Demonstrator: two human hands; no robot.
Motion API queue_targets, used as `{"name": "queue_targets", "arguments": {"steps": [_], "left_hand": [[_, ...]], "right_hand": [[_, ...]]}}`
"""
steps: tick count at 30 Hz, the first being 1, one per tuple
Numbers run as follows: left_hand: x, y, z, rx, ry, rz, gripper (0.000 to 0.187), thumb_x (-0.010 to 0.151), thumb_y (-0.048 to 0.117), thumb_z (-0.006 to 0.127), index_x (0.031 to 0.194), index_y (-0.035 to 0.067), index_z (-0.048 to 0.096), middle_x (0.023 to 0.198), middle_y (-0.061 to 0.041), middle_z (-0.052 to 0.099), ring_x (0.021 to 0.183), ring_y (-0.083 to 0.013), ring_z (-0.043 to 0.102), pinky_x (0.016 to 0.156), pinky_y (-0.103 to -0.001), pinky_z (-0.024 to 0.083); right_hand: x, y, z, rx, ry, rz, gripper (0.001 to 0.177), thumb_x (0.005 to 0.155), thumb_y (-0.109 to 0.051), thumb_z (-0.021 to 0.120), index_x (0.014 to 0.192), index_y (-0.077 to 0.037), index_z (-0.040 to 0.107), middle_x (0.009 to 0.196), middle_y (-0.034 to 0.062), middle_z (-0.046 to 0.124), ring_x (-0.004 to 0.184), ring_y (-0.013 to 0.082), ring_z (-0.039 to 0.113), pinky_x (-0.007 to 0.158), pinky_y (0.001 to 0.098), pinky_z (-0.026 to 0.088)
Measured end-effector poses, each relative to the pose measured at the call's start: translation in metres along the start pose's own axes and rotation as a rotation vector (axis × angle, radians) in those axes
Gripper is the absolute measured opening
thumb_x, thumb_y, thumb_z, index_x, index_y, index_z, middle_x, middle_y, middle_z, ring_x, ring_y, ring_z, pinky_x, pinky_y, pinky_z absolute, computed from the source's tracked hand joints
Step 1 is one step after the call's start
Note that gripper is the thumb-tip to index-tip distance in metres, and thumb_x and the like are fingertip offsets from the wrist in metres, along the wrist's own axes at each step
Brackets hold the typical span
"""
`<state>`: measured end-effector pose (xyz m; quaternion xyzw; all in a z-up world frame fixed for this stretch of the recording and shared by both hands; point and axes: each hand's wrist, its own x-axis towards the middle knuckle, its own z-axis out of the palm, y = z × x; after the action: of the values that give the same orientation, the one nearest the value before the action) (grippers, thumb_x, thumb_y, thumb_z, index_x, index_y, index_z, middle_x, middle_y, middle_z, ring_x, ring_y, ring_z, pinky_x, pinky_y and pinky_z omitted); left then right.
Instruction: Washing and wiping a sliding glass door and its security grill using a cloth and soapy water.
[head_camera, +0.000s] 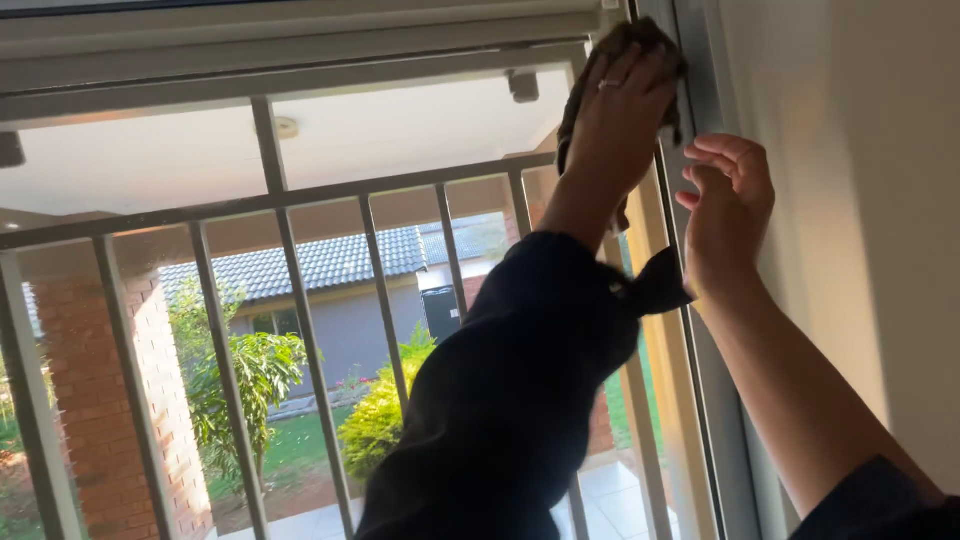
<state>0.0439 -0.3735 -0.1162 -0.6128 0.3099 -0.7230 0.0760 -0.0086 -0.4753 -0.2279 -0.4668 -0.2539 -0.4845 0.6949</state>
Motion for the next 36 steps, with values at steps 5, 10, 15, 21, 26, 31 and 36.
{"name": "queue_targets", "arguments": {"steps": [5, 10, 15, 21, 26, 31, 36], "left_hand": [[-0.018, -0.054, -0.024, 0.056, -0.015, 0.047, 0.034, 0.078, 0.009, 0.070, 0.109, 0.021, 0.076, 0.131, -0.003, 0.066, 0.128, -0.0253, 0.059, 0.116, -0.051, 0.036], [-0.046, -0.193, -0.079, 0.104, -0.463, -0.199, 0.023, 0.101, 0.007, 0.058, 0.110, 0.020, 0.076, 0.106, -0.006, 0.075, 0.102, -0.0240, 0.073, 0.087, -0.042, 0.057], [-0.113, -0.275, -0.245, 0.149, 0.026, -0.101, 0.062, 0.077, -0.015, 0.059, 0.134, 0.007, 0.066, 0.123, -0.022, 0.063, 0.110, -0.0375, 0.062, 0.088, -0.046, 0.054], [-0.200, -0.293, -0.335, 0.436, 0.133, -0.378, 0.065, 0.086, -0.014, 0.058, 0.148, 0.003, 0.058, 0.154, -0.024, 0.048, 0.144, -0.0449, 0.041, 0.119, -0.056, 0.033], [-0.198, -0.240, -0.249, 0.340, 0.270, -0.441, 0.057, 0.099, -0.011, 0.057, 0.151, 0.012, 0.051, 0.153, -0.019, 0.052, 0.144, -0.0361, 0.046, 0.122, -0.051, 0.036], [-0.146, -0.111, -0.138, -0.155, 0.155, -0.564, 0.057, 0.098, -0.009, 0.054, 0.150, 0.013, 0.052, 0.145, -0.013, 0.057, 0.134, -0.0286, 0.054, 0.112, -0.045, 0.045], [-0.103, -0.021, -0.052, -0.657, 0.025, -0.658, 0.057, 0.097, -0.007, 0.052, 0.149, 0.015, 0.053, 0.137, -0.007, 0.061, 0.123, -0.0207, 0.062, 0.102, -0.039, 0.055]], "right_hand": [[-0.014, -0.002, 0.036, 0.054, -0.056, -0.026, 0.022, 0.100, -0.006, 0.052, 0.120, -0.013, 0.058, 0.122, 0.0015, 0.064, 0.110, 0.0124, 0.059, 0.092, 0.0319, 0.052], [-0.041, -0.021, 0.091, 0.144, -0.159, -0.009, 0.029, 0.092, -0.002, 0.056, 0.119, -0.012, 0.059, 0.123, 0.0036, 0.066, 0.112, 0.0135, 0.061, 0.088, 0.0316, 0.049], [-0.071, -0.043, 0.125, 0.099, -0.316, -0.026, 0.026, 0.093, -0.007, 0.055, 0.119, -0.011, 0.058, 0.126, 0.0065, 0.066, 0.116, 0.0158, 0.064, 0.092, 0.0336, 0.057], [-0.091, -0.052, 0.120, 0.106, -0.394, -0.018, 0.028, 0.096, -0.007, 0.054, 0.123, -0.010, 0.058, 0.129, 0.0083, 0.063, 0.112, 0.0163, 0.062, 0.095, 0.0350, 0.055], [-0.087, -0.040, 0.098, 0.041, -0.344, 0.017, 0.024, 0.095, -0.008, 0.055, 0.119, -0.010, 0.059, 0.126, 0.0067, 0.066, 0.112, 0.0157, 0.064, 0.093, 0.0351, 0.057], [-0.083, -0.038, 0.073, 0.084, -0.291, 0.042, 0.023, 0.095, -0.006, 0.056, 0.116, -0.013, 0.061, 0.123, 0.0044, 0.068, 0.112, 0.0154, 0.064, 0.093, 0.0345, 0.057], [-0.072, -0.014, 0.042, 0.096, -0.171, 0.001, 0.025, 0.097, -0.004, 0.057, 0.119, -0.014, 0.061, 0.123, 0.0007, 0.067, 0.115, 0.0125, 0.062, 0.097, 0.0320, 0.054]]}}
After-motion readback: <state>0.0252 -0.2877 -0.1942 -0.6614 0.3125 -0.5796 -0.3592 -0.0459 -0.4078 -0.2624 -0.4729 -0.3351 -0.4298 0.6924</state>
